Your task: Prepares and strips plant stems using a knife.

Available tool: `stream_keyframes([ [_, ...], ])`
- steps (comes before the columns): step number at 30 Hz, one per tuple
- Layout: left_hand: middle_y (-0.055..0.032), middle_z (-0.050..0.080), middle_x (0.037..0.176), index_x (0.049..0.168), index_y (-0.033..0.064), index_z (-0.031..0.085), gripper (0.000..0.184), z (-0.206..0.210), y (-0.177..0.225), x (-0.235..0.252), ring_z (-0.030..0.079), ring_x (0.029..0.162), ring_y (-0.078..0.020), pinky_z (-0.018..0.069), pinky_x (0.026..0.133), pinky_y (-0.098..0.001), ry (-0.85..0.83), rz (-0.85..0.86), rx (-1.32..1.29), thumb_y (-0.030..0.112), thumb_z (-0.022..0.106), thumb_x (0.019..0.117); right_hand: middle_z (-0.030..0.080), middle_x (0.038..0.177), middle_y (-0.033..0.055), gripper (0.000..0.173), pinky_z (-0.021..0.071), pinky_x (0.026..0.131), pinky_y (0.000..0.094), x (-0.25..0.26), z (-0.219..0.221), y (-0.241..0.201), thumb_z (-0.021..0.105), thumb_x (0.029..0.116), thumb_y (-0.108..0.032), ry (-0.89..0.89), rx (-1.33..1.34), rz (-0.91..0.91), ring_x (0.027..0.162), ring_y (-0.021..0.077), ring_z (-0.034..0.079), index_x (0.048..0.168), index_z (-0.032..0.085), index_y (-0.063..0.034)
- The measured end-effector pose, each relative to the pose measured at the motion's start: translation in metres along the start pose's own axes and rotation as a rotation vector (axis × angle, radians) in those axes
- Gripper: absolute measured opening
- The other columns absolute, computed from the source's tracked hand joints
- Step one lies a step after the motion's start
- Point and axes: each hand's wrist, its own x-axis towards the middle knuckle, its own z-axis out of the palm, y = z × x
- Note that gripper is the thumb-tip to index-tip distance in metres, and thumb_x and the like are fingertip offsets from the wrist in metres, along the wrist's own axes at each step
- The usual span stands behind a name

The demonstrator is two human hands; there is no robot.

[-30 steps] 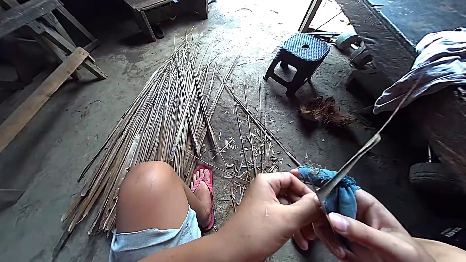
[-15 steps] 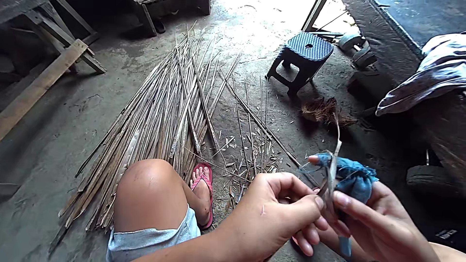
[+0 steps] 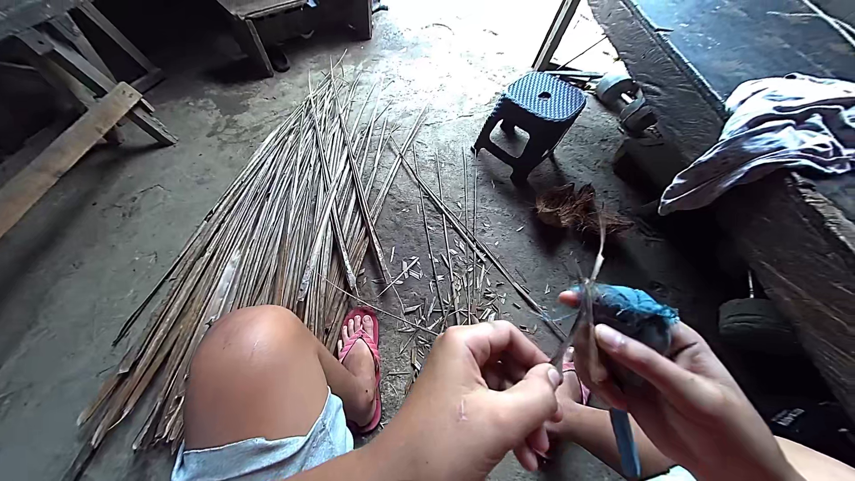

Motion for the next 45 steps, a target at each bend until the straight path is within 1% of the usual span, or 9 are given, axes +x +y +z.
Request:
stream_keyframes([
  [6,0.0096,0.064,0.075,0.092,0.0080,0.062,0.013,0.000,0.000,-0.001,0.060,0.058,0.0056,0.0513,0.052,-0.0119,-0.004,0.012,0.042,-0.003,0.057,0.0952,0.066,0.071,-0.0088,0.021,0.0492,0.050,0.0143,0.006,-0.012,-0.009,0.064,0.0956,-0.015,0.121,-0.001,-0.025,0.053,-0.0011,0.057,0.116,0.067,-0.0133],
  [10,0.0095,0.064,0.075,0.092,0.0077,0.061,0.013,0.000,0.000,-0.002,0.060,0.058,0.0056,0.0512,0.052,-0.0119,-0.010,-0.001,0.031,-0.004,0.057,0.0955,0.064,0.068,-0.0101,0.023,0.0492,0.047,0.0151,0.012,-0.024,-0.017,0.049,0.0959,-0.010,0.292,-0.094,-0.026,0.050,-0.0006,0.056,0.116,0.062,-0.0113],
  [12,0.0098,0.064,0.074,0.091,0.0087,0.061,0.014,-0.002,0.000,-0.001,0.059,0.057,0.0057,0.0508,0.051,-0.0114,-0.003,-0.010,0.020,-0.003,0.056,0.0963,0.065,0.068,-0.0094,0.021,0.0498,0.047,0.0152,0.012,-0.029,-0.020,0.050,0.0946,-0.009,0.340,-0.153,-0.067,0.050,0.0001,0.057,0.112,0.063,-0.0112],
  [15,0.0091,0.067,0.073,0.091,0.0090,0.062,0.016,-0.004,0.002,0.002,0.060,0.056,0.0058,0.0502,0.050,-0.0107,0.022,-0.070,-0.047,-0.003,0.054,0.0981,0.069,0.077,-0.0125,0.022,0.0503,0.051,0.0140,0.004,-0.028,-0.019,0.063,0.0963,-0.020,0.177,-0.243,-0.177,0.056,-0.0020,0.059,0.118,0.065,-0.0186],
  [17,0.0084,0.067,0.072,0.091,0.0088,0.062,0.018,-0.005,0.003,0.003,0.060,0.055,0.0057,0.0497,0.049,-0.0105,0.030,-0.111,-0.091,-0.003,0.053,0.0999,0.070,0.083,-0.0135,0.027,0.0506,0.054,0.0127,-0.003,-0.021,-0.019,0.064,0.0985,-0.027,0.019,-0.233,-0.141,0.061,-0.0044,0.060,0.125,0.066,-0.0224],
  [23,0.0077,0.067,0.074,0.094,0.0067,0.064,0.016,-0.003,-0.002,0.004,0.062,0.059,0.0040,0.0525,0.054,-0.0119,-0.022,-0.072,-0.124,-0.003,0.052,0.1001,0.071,0.089,-0.0126,0.026,0.0523,0.060,0.0136,-0.018,0.012,-0.005,0.060,0.1019,-0.018,-0.213,0.007,0.091,0.068,-0.0053,0.062,0.127,0.063,-0.0182],
  [25,0.0079,0.067,0.076,0.094,0.0070,0.063,0.016,-0.003,-0.004,0.004,0.062,0.060,0.0041,0.0528,0.054,-0.0121,-0.042,-0.058,-0.137,-0.003,0.052,0.0996,0.073,0.091,-0.0105,0.018,0.0536,0.061,0.0143,-0.019,0.017,-0.001,0.061,0.1016,-0.016,-0.210,0.079,0.103,0.071,-0.0041,0.064,0.118,0.066,-0.0194],
  [41,0.0083,0.069,0.075,0.093,0.0090,0.063,0.019,-0.008,0.000,0.004,0.062,0.059,0.0057,0.0515,0.053,-0.0104,-0.054,-0.090,-0.188,-0.004,0.051,0.0999,0.074,0.093,-0.0111,0.019,0.0535,0.061,0.0125,-0.015,0.022,-0.003,0.062,0.1003,-0.013,-0.104,-0.003,0.001,0.071,-0.0054,0.064,0.118,0.068,-0.0171],
  [45,0.0085,0.069,0.073,0.088,0.0109,0.062,0.022,-0.008,0.004,0.001,0.061,0.057,0.0066,0.0499,0.053,-0.0096,-0.070,-0.145,-0.198,-0.004,0.050,0.1000,0.070,0.082,-0.0129,0.021,0.0511,0.056,0.0137,-0.008,0.017,-0.002,0.062,0.1005,-0.020,0.001,-0.040,-0.016,0.064,-0.0047,0.061,0.121,0.066,-0.0179],
])
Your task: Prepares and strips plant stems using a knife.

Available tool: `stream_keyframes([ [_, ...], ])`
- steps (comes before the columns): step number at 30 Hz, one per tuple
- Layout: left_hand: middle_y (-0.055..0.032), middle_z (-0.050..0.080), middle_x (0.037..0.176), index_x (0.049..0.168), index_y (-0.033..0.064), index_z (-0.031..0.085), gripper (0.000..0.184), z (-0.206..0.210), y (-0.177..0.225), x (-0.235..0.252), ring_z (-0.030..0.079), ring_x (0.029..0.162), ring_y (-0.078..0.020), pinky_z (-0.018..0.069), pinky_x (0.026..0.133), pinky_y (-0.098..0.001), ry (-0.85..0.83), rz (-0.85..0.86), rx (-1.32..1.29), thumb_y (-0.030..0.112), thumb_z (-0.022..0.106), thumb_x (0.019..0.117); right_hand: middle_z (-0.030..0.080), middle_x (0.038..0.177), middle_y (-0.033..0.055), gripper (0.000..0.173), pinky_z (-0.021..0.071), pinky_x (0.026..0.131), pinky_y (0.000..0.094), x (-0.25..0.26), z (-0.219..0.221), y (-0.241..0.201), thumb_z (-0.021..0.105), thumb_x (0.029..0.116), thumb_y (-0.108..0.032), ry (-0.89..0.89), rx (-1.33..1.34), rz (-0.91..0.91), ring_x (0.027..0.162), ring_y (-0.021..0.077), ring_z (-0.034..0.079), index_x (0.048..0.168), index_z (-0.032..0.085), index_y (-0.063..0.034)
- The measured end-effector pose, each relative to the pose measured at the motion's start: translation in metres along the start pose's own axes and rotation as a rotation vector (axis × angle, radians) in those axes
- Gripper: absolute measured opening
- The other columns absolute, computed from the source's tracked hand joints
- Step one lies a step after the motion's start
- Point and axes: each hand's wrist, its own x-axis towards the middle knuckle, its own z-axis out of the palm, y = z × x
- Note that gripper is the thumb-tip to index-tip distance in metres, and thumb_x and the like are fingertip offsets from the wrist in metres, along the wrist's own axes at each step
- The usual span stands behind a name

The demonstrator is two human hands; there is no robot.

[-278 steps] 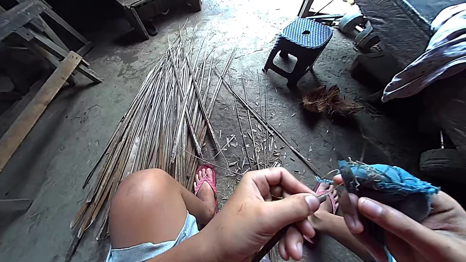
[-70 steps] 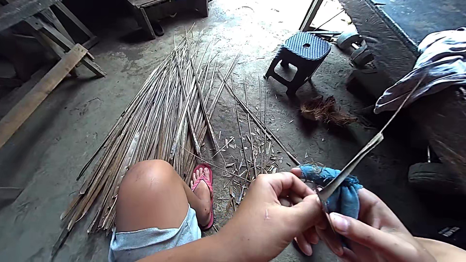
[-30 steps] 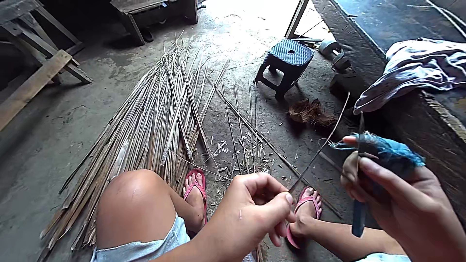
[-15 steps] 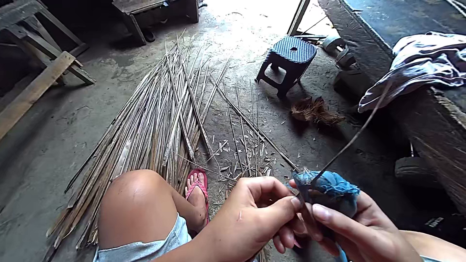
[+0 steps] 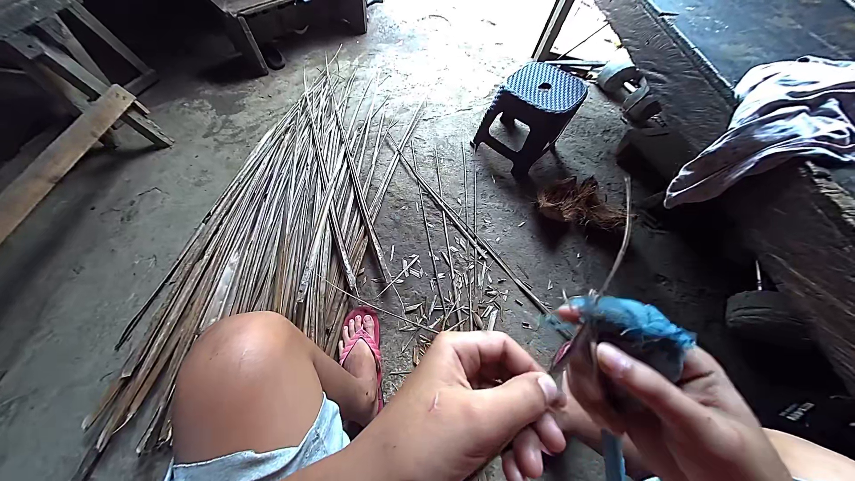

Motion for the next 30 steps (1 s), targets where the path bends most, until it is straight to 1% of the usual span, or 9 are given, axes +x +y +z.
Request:
stream_keyframes([
  [4,0.0098,0.068,0.074,0.089,0.0114,0.063,0.023,-0.001,0.001,-0.004,0.060,0.059,0.0069,0.0498,0.054,-0.0098,-0.032,-0.019,0.030,-0.005,0.050,0.0985,0.067,0.074,-0.0098,0.022,0.0494,0.051,0.0140,0.013,-0.016,-0.007,0.066,0.0968,-0.021,0.111,0.078,-0.032,0.056,-0.0017,0.058,0.119,0.066,-0.0164],
  [7,0.0093,0.069,0.073,0.088,0.0112,0.063,0.022,-0.003,0.000,-0.002,0.060,0.058,0.0068,0.0495,0.053,-0.0099,-0.016,-0.014,0.036,-0.004,0.051,0.0988,0.067,0.078,-0.0094,0.027,0.0498,0.053,0.0146,0.014,-0.024,-0.010,0.066,0.0979,-0.023,0.029,0.089,-0.050,0.058,-0.0013,0.058,0.123,0.065,-0.0145],
  [9,0.0096,0.067,0.073,0.090,0.0092,0.062,0.017,-0.004,-0.003,0.000,0.060,0.058,0.0061,0.0505,0.052,-0.0107,0.023,0.058,0.113,-0.004,0.054,0.0984,0.068,0.082,-0.0123,0.028,0.0494,0.054,0.0130,0.009,-0.022,-0.010,0.062,0.1001,-0.025,-0.072,0.011,0.004,0.062,-0.0045,0.058,0.126,0.066,-0.0161],
  [11,0.0063,0.067,0.075,0.092,0.0025,0.066,0.008,-0.005,-0.010,0.003,0.063,0.060,0.0046,0.0532,0.054,-0.0120,0.092,0.252,0.337,-0.001,0.059,0.0962,0.070,0.086,-0.0140,0.026,0.0499,0.058,0.0127,0.001,-0.013,-0.012,0.060,0.1015,-0.022,-0.172,-0.021,0.098,0.066,-0.0060,0.060,0.127,0.065,-0.0184],
  [13,-0.0020,0.068,0.073,0.089,-0.0036,0.069,0.009,-0.009,-0.020,0.008,0.063,0.061,0.0032,0.0528,0.057,-0.0119,0.179,0.539,0.631,0.002,0.063,0.0929,0.072,0.088,-0.0117,0.017,0.0533,0.061,0.0148,-0.007,-0.003,-0.014,0.058,0.1029,-0.014,-0.226,0.026,0.189,0.070,-0.0037,0.064,0.117,0.066,-0.0192],
  [15,-0.0068,0.067,0.070,0.084,-0.0035,0.070,0.010,-0.011,-0.025,0.012,0.062,0.061,-0.0005,0.0502,0.057,-0.0126,0.249,0.750,0.874,0.004,0.066,0.0890,0.074,0.086,-0.0077,0.015,0.0551,0.060,0.0160,-0.011,0.005,-0.015,0.055,0.1038,-0.009,-0.207,0.109,0.249,0.067,-0.0010,0.067,0.108,0.066,-0.0179],
  [17,-0.0077,0.067,0.069,0.080,-0.0015,0.070,0.008,-0.010,-0.027,0.013,0.062,0.062,-0.0037,0.0496,0.058,-0.0135,0.290,0.840,1.010,0.003,0.067,0.0855,0.075,0.082,-0.0054,0.017,0.0551,0.057,0.0152,-0.012,0.010,-0.016,0.052,0.1037,-0.004,-0.157,0.164,0.290,0.063,0.0000,0.067,0.105,0.064,-0.0166],
  [20,-0.0086,0.068,0.070,0.078,-0.0007,0.069,0.005,-0.009,-0.029,0.013,0.065,0.065,-0.0054,0.0501,0.060,-0.0141,0.313,0.891,1.074,0.003,0.068,0.0826,0.073,0.080,-0.0065,0.018,0.0531,0.056,0.0137,-0.011,0.010,-0.017,0.053,0.1024,-0.003,-0.157,0.202,0.331,0.062,-0.0015,0.065,0.103,0.062,-0.0175],
  [30,-0.0083,0.064,0.066,0.074,0.0000,0.069,0.009,-0.004,-0.039,0.017,0.061,0.063,-0.0075,0.0461,0.059,-0.0137,0.400,1.003,1.185,0.002,0.067,0.0823,0.072,0.075,-0.0053,0.020,0.0515,0.052,0.0126,-0.011,0.014,-0.016,0.052,0.1003,0.003,-0.040,0.167,0.315,0.057,-0.0013,0.064,0.103,0.062,-0.0137],
])
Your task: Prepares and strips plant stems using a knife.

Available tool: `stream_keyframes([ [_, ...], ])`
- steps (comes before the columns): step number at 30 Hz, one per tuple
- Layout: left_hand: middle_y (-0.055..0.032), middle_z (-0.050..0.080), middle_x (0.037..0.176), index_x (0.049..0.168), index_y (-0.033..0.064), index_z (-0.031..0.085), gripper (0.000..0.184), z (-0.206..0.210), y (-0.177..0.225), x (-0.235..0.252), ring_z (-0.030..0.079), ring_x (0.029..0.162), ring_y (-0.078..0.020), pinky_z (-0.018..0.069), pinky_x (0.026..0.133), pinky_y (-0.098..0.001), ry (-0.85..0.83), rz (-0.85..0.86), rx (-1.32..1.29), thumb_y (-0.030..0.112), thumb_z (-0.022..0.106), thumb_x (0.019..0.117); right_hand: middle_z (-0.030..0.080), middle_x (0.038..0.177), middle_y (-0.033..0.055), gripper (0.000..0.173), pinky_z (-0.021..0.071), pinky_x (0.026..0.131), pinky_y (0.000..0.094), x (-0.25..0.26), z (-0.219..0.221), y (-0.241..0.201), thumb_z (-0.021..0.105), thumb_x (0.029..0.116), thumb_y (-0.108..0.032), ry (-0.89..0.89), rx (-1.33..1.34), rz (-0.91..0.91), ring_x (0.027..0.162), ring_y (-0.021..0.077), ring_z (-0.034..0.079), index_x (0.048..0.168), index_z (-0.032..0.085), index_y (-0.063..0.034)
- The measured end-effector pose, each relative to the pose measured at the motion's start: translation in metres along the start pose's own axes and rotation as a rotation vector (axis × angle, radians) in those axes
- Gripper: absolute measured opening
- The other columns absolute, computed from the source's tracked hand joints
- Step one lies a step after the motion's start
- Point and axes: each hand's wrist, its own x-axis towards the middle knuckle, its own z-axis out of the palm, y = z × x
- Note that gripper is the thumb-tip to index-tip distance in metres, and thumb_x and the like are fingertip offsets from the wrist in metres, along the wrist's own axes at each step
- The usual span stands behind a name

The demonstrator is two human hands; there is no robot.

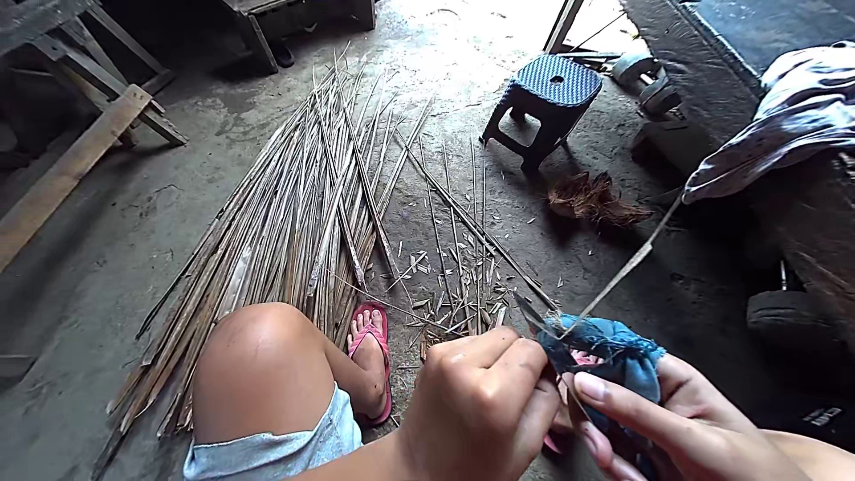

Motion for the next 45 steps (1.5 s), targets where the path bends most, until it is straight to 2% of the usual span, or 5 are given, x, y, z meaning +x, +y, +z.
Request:
stream_keyframes([
  [12,-0.0099,0.069,0.070,0.082,-0.0030,0.075,0.010,0.004,0.003,-0.003,0.065,0.064,-0.0073,0.0488,0.061,-0.0126,0.033,0.034,0.055,0.002,0.067,0.0857,0.069,0.073,-0.0078,0.016,0.0514,0.049,0.0133,0.010,-0.007,0.005,0.053,0.1007,0.001,0.074,-0.082,-0.134,0.054,-0.0017,0.061,0.110,0.062,-0.0077],
  [19,-0.0093,0.070,0.070,0.083,-0.0023,0.075,0.011,0.001,0.002,-0.003,0.065,0.065,-0.0077,0.0485,0.062,-0.0128,0.022,0.050,0.104,0.003,0.066,0.0864,0.069,0.070,-0.0052,0.018,0.0509,0.048,0.0134,0.012,-0.009,0.003,0.053,0.0993,0.001,0.086,0.015,-0.088,0.052,-0.0006,0.061,0.113,0.062,-0.0058],
  [36,-0.0087,0.067,0.068,0.082,-0.0021,0.074,0.010,-0.009,0.004,-0.003,0.062,0.064,-0.0074,0.0473,0.060,-0.0128,0.003,0.013,0.051,0.002,0.066,0.0863,0.060,0.062,-0.0054,0.027,0.0461,0.040,0.0116,0.029,-0.033,-0.018,0.033,0.1019,-0.005,0.337,0.002,-0.114,0.043,-0.0017,0.053,0.114,0.058,-0.0049],
  [40,-0.0091,0.067,0.070,0.083,-0.0027,0.074,0.009,-0.012,0.002,-0.003,0.062,0.065,-0.0055,0.0477,0.061,-0.0116,0.000,-0.029,0.003,0.001,0.066,0.0859,0.060,0.062,-0.0078,0.030,0.0469,0.042,0.0121,0.030,-0.049,-0.027,0.032,0.1024,-0.005,0.448,-0.105,-0.209,0.044,-0.0016,0.053,0.116,0.059,-0.0064],
  [45,-0.0072,0.068,0.072,0.086,-0.0042,0.072,0.009,-0.012,-0.003,0.000,0.060,0.062,0.0002,0.0489,0.059,-0.0099,-0.027,-0.151,-0.170,0.003,0.066,0.0866,0.066,0.069,-0.0102,0.025,0.0487,0.044,0.0119,0.014,-0.036,-0.023,0.044,0.1001,-0.006,0.255,-0.169,-0.217,0.048,-0.0023,0.057,0.120,0.059,-0.0108],
])
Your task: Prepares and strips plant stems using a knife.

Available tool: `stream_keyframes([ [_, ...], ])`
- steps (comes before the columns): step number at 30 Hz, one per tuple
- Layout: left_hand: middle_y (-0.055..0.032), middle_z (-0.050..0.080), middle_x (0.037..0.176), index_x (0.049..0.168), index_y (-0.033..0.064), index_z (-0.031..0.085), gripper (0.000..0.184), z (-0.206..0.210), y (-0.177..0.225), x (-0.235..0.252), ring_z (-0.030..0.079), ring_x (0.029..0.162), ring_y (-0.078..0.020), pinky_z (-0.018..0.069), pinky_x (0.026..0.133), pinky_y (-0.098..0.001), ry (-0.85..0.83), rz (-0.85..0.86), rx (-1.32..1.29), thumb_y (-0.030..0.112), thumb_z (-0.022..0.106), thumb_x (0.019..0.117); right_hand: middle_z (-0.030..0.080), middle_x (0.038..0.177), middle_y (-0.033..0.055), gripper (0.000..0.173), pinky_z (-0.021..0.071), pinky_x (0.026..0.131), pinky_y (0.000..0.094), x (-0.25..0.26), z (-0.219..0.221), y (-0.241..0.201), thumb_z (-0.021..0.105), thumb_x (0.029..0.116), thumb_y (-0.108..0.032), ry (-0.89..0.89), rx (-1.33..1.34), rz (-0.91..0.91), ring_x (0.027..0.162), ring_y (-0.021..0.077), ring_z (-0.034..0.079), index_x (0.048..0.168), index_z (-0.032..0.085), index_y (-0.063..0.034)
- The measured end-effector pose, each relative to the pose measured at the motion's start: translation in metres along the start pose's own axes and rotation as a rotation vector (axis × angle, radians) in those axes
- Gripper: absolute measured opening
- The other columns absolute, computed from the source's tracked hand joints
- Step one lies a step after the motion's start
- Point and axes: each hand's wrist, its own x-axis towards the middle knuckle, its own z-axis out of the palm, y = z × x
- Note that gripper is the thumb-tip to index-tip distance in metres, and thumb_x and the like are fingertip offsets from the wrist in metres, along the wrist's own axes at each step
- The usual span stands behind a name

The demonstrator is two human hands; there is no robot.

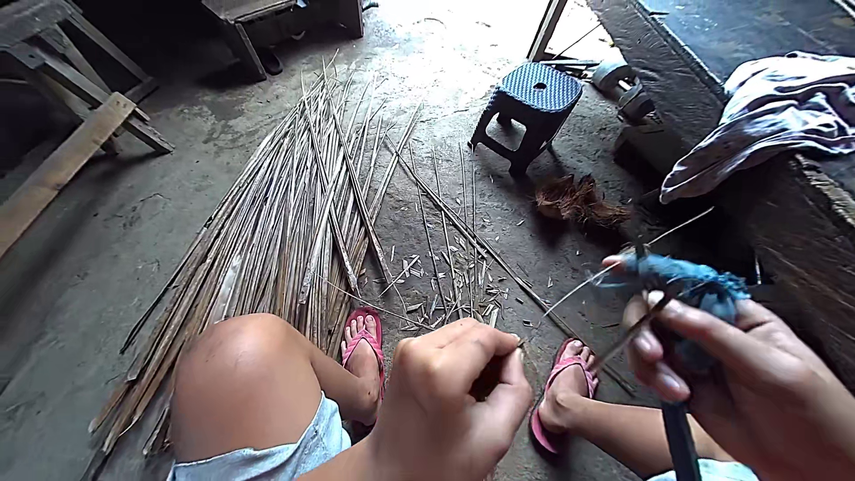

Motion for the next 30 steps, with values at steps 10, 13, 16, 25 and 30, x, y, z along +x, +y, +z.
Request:
stream_keyframes([
  [10,-0.0093,0.069,0.074,0.090,-0.0070,0.071,0.011,0.002,0.004,0.000,0.062,0.064,-0.0001,0.0510,0.062,-0.0104,-0.068,-0.052,-0.114,0.001,0.064,0.0888,0.069,0.078,-0.0112,0.019,0.0517,0.055,0.0137,-0.022,0.026,0.016,0.055,0.1026,-0.008,-0.358,0.143,0.109,0.062,-0.0037,0.062,0.120,0.061,-0.0116],
  [13,-0.0113,0.070,0.077,0.090,-0.0074,0.072,0.010,0.001,0.006,0.000,0.064,0.067,-0.0022,0.0512,0.064,-0.0111,-0.082,-0.021,-0.079,0.000,0.064,0.0883,0.068,0.075,-0.0117,0.017,0.0507,0.054,0.0135,-0.021,0.030,0.017,0.053,0.1015,-0.003,-0.331,0.144,0.131,0.059,-0.0041,0.060,0.112,0.063,-0.0122],
  [16,-0.0113,0.069,0.076,0.087,-0.0080,0.070,0.009,0.001,0.005,0.001,0.062,0.066,-0.0015,0.0502,0.063,-0.0109,-0.091,-0.028,-0.095,-0.001,0.064,0.0859,0.068,0.075,-0.0116,0.016,0.0500,0.054,0.0131,-0.021,0.033,0.020,0.052,0.1013,-0.003,-0.337,0.148,0.144,0.059,-0.0046,0.060,0.103,0.063,-0.0154],
  [25,-0.0035,0.070,0.079,0.098,-0.0100,0.068,0.011,-0.006,0.014,0.005,0.064,0.065,0.0038,0.0537,0.060,-0.0116,-0.215,-0.324,-0.450,-0.004,0.059,0.0947,0.069,0.076,-0.0105,0.018,0.0505,0.053,0.0126,-0.023,0.033,0.020,0.054,0.1002,0.000,-0.289,0.180,0.078,0.059,-0.0045,0.061,0.109,0.063,-0.0124],
  [30,0.0073,0.070,0.079,0.101,-0.0029,0.067,0.011,-0.011,0.021,0.008,0.061,0.063,0.0067,0.0515,0.057,-0.0111,-0.261,-0.498,-0.611,-0.004,0.057,0.0966,0.070,0.076,-0.0105,0.020,0.0512,0.053,0.0138,-0.022,0.031,0.019,0.053,0.0996,0.000,-0.244,0.184,0.047,0.058,-0.0035,0.061,0.115,0.062,-0.0096],
])
